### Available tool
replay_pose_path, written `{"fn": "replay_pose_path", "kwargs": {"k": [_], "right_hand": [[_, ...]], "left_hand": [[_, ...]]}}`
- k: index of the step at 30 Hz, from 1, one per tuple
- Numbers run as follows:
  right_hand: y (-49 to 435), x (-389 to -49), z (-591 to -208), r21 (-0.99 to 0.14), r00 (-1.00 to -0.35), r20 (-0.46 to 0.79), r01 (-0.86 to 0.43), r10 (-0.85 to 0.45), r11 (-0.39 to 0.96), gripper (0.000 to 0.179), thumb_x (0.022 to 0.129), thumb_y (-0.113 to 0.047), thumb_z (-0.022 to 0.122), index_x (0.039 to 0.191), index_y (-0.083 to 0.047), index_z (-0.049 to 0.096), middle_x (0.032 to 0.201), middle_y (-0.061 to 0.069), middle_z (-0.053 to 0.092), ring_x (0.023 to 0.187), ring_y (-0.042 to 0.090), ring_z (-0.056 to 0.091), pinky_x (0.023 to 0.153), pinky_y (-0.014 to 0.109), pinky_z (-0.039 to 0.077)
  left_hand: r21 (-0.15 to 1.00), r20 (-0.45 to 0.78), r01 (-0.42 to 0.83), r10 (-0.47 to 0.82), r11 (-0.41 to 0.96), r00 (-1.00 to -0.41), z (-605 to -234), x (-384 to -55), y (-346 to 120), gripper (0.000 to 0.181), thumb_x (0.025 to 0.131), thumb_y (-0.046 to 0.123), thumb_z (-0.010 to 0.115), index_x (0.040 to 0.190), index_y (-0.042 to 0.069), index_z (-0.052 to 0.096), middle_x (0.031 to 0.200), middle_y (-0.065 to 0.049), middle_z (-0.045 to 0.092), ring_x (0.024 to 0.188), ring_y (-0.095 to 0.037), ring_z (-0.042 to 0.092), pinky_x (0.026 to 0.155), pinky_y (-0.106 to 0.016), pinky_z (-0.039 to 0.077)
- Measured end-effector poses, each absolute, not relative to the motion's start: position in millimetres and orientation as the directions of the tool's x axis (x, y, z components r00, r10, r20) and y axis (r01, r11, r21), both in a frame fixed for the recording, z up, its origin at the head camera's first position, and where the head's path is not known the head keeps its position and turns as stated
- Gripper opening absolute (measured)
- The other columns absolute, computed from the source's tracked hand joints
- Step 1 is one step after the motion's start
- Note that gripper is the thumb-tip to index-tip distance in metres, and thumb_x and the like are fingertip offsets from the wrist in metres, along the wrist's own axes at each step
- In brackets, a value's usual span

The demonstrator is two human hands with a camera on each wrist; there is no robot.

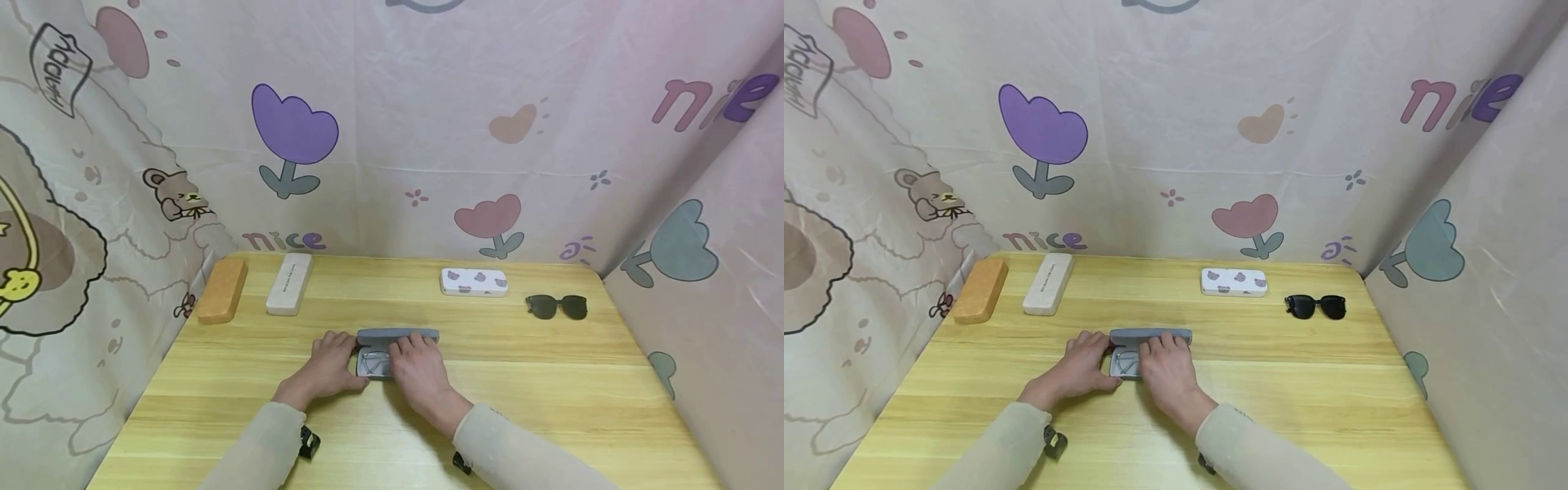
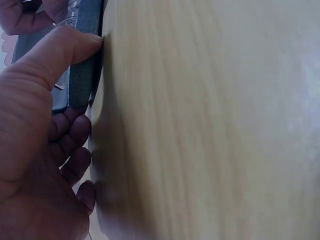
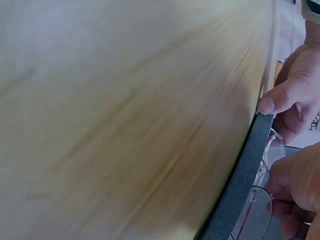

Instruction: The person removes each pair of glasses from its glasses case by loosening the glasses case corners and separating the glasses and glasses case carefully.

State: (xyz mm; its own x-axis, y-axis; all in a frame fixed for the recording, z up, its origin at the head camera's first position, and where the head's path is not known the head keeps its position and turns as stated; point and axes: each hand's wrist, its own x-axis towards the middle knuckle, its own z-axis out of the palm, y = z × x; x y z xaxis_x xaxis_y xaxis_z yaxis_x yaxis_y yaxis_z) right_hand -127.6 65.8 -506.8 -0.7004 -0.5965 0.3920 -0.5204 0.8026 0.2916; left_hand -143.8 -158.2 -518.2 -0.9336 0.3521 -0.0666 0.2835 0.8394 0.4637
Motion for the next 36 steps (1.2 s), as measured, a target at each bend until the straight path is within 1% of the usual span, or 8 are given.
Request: {"fn": "replay_pose_path", "kwargs": {"k": [4,7,14,18,21,24,30,36], "right_hand": [[67,-128,-507,0.291,-0.697,0.388,-0.529,-0.603,0.797,0.015,0.085,-0.015,0.078,0.091,-0.014,0.064,0.083,-0.001,0.062,0.081,0.021,0.052,0.073,0.033,0.042],[68,-128,-508,0.294,-0.694,0.381,-0.536,-0.611,0.791,0.016,0.086,-0.016,0.077,0.091,-0.015,0.063,0.083,-0.001,0.061,0.081,0.02,0.051,0.073,0.033,0.041],[74,-127,-503,0.256,-0.676,0.4,-0.566,-0.619,0.783,0.008,0.09,-0.014,0.072,0.093,-0.013,0.065,0.084,0.0,0.063,0.083,0.021,0.054,0.074,0.034,0.04],[79,-127,-494,0.229,-0.659,0.435,-0.578,-0.614,0.783,0.013,0.09,-0.019,0.076,0.091,-0.012,0.065,0.084,0.001,0.064,0.084,0.022,0.057,0.076,0.035,0.042],[85,-126,-488,0.221,-0.654,0.45,-0.578,-0.608,0.785,0.017,0.09,-0.023,0.078,0.09,-0.012,0.064,0.083,0.001,0.064,0.085,0.022,0.057,0.078,0.036,0.043],[91,-126,-483,0.221,-0.656,0.451,-0.576,-0.606,0.787,0.017,0.09,-0.022,0.077,0.088,-0.012,0.063,0.081,0.0,0.062,0.083,0.022,0.056,0.077,0.035,0.041],[107,-123,-477,0.218,-0.655,0.455,-0.575,-0.603,0.789,0.02,0.087,-0.02,0.08,0.085,-0.011,0.062,0.076,0.0,0.057,0.078,0.022,0.051,0.073,0.034,0.036],[126,-122,-477,0.198,-0.647,0.484,-0.574,-0.589,0.794,0.016,0.085,-0.017,0.079,0.085,-0.011,0.065,0.078,0.001,0.062,0.078,0.023,0.054,0.073,0.035,0.038]], "left_hand": [[0.472,-0.069,0.274,0.345,0.838,-0.936,-518,-144,-158,0.081,0.074,0.045,0.09,0.137,0.001,0.062,0.123,-0.002,0.066,0.116,-0.025,0.049,0.098,-0.046,0.035],[0.469,-0.071,0.275,0.347,0.839,-0.935,-518,-144,-158,0.082,0.074,0.045,0.09,0.137,0.001,0.062,0.124,-0.002,0.066,0.115,-0.025,0.048,0.098,-0.046,0.035],[0.47,-0.068,0.278,0.348,0.838,-0.935,-518,-145,-158,0.082,0.074,0.044,0.09,0.137,0.001,0.062,0.123,-0.002,0.066,0.114,-0.024,0.048,0.096,-0.045,0.035],[0.476,-0.064,0.276,0.346,0.835,-0.936,-519,-145,-158,0.081,0.073,0.044,0.09,0.137,0.002,0.063,0.122,-0.001,0.066,0.115,-0.025,0.048,0.097,-0.045,0.035],[0.481,-0.062,0.275,0.346,0.833,-0.936,-521,-145,-158,0.079,0.073,0.044,0.089,0.136,0.003,0.063,0.12,0.0,0.065,0.114,-0.024,0.048,0.096,-0.046,0.034],[0.485,-0.067,0.273,0.346,0.831,-0.936,-521,-145,-158,0.079,0.074,0.044,0.089,0.136,0.003,0.063,0.121,0.0,0.065,0.115,-0.025,0.047,0.097,-0.046,0.033],[0.488,-0.083,0.263,0.343,0.832,-0.936,-522,-144,-159,0.08,0.076,0.045,0.088,0.137,0.001,0.062,0.127,-0.005,0.064,0.124,-0.03,0.047,0.102,-0.05,0.033],[0.479,-0.094,0.258,0.342,0.839,-0.935,-523,-145,-158,0.08,0.077,0.046,0.088,0.137,0.0,0.061,0.13,-0.006,0.064,0.124,-0.031,0.047,0.102,-0.049,0.033]]}}
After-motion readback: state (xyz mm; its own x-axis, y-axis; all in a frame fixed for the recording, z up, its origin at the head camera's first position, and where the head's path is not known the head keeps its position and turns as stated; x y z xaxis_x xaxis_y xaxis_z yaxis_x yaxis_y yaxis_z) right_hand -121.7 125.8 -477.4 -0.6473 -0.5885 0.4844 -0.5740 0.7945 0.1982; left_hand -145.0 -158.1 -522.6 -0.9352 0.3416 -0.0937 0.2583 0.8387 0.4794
